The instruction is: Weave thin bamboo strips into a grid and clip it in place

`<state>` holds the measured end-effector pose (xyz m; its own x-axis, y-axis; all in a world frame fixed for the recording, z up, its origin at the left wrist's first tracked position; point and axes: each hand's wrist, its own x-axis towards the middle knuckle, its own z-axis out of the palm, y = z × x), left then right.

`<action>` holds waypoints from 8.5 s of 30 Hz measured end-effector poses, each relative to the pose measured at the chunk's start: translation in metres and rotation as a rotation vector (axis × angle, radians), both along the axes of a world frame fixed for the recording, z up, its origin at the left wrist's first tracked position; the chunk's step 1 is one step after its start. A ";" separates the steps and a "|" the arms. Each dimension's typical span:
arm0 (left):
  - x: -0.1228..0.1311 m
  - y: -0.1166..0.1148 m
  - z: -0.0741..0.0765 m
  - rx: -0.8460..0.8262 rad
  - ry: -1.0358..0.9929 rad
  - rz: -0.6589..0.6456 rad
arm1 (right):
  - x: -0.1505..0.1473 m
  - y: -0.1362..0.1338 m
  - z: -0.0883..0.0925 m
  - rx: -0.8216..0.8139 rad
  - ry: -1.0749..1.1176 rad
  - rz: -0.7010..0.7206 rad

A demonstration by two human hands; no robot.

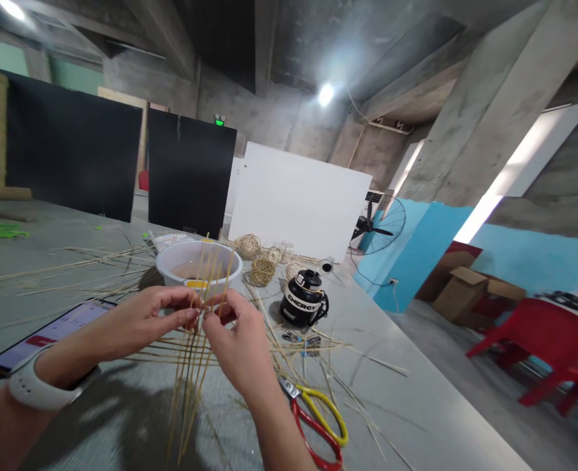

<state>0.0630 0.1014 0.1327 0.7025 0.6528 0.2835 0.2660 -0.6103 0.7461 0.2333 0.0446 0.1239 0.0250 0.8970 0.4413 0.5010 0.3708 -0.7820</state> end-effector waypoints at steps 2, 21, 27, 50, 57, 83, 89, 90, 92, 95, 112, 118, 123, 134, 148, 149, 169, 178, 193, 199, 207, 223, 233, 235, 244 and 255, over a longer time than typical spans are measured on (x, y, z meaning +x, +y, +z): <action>0.000 0.000 -0.001 0.000 0.004 -0.016 | 0.000 -0.001 0.001 -0.012 0.004 0.019; 0.005 0.002 -0.003 0.007 0.037 0.037 | -0.002 0.008 -0.011 -0.040 0.110 -0.014; 0.010 -0.001 -0.004 -0.036 0.021 0.054 | 0.000 0.010 -0.013 -0.058 0.083 -0.028; 0.012 0.006 -0.014 -0.141 -0.145 0.111 | 0.004 0.011 -0.015 -0.041 0.107 -0.027; 0.019 0.005 -0.021 -0.251 -0.231 0.087 | 0.005 0.011 -0.014 -0.016 0.051 -0.060; 0.025 0.007 -0.021 -0.187 -0.300 0.202 | 0.015 0.009 -0.006 -0.195 0.125 0.130; 0.022 0.007 -0.021 -0.166 -0.295 0.161 | 0.013 0.007 -0.006 -0.193 -0.044 0.035; 0.020 0.007 -0.021 -0.163 -0.291 0.158 | 0.013 0.006 -0.006 -0.180 -0.066 0.035; 0.018 0.007 -0.019 -0.170 -0.273 0.144 | 0.012 0.005 -0.005 -0.160 -0.107 0.045; 0.015 0.008 -0.017 -0.224 -0.263 0.110 | 0.012 0.003 -0.002 -0.163 -0.151 0.045; 0.012 0.009 -0.017 -0.417 -0.337 0.035 | 0.015 0.010 -0.005 -0.243 0.151 0.192; 0.016 0.007 -0.013 -0.413 -0.354 0.113 | 0.018 0.011 -0.002 -0.293 0.220 0.126; 0.017 0.004 -0.014 -0.331 -0.304 0.103 | 0.014 0.014 -0.005 -0.074 0.190 -0.021; 0.024 0.006 -0.022 -0.611 -0.483 0.006 | 0.009 0.021 -0.018 -0.007 0.197 -0.094; 0.029 0.005 -0.026 -0.590 -0.475 0.006 | 0.008 0.020 -0.015 0.005 0.137 -0.171; 0.029 0.005 -0.025 -0.595 -0.477 0.016 | 0.008 0.020 -0.015 0.009 0.144 -0.177; 0.034 0.001 -0.028 -0.453 -0.438 0.136 | -0.002 0.008 -0.010 0.186 -0.162 -0.344; 0.031 -0.002 -0.028 -0.426 -0.399 0.135 | 0.007 0.019 -0.015 -0.054 0.016 -0.044; 0.033 0.001 -0.022 -0.468 -0.458 0.167 | 0.005 0.018 -0.013 0.077 0.028 -0.161; 0.033 -0.002 -0.018 -0.550 -0.445 0.137 | 0.009 0.021 -0.017 0.016 -0.016 -0.219; 0.030 0.001 -0.022 -0.610 -0.385 0.082 | 0.013 0.023 -0.018 -0.070 0.019 -0.205; 0.026 -0.002 -0.024 -0.449 -0.294 0.052 | 0.010 0.017 -0.015 -0.033 -0.002 -0.245; 0.029 -0.006 -0.027 -0.291 -0.337 0.108 | 0.012 0.017 -0.014 -0.049 0.001 -0.268; 0.029 -0.004 -0.028 -0.299 -0.335 0.079 | 0.012 0.016 -0.013 -0.057 -0.005 -0.261; 0.032 -0.005 -0.025 -0.356 -0.329 0.094 | 0.014 0.016 -0.013 -0.042 -0.022 -0.264; 0.030 -0.001 -0.027 -0.464 -0.326 0.066 | 0.015 0.015 -0.011 -0.050 0.001 -0.256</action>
<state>0.0925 0.1007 0.1058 0.5800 0.8002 0.1523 0.0036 -0.1895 0.9819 0.2483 0.0596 0.1132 0.2545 0.8819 0.3969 0.5729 0.1931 -0.7965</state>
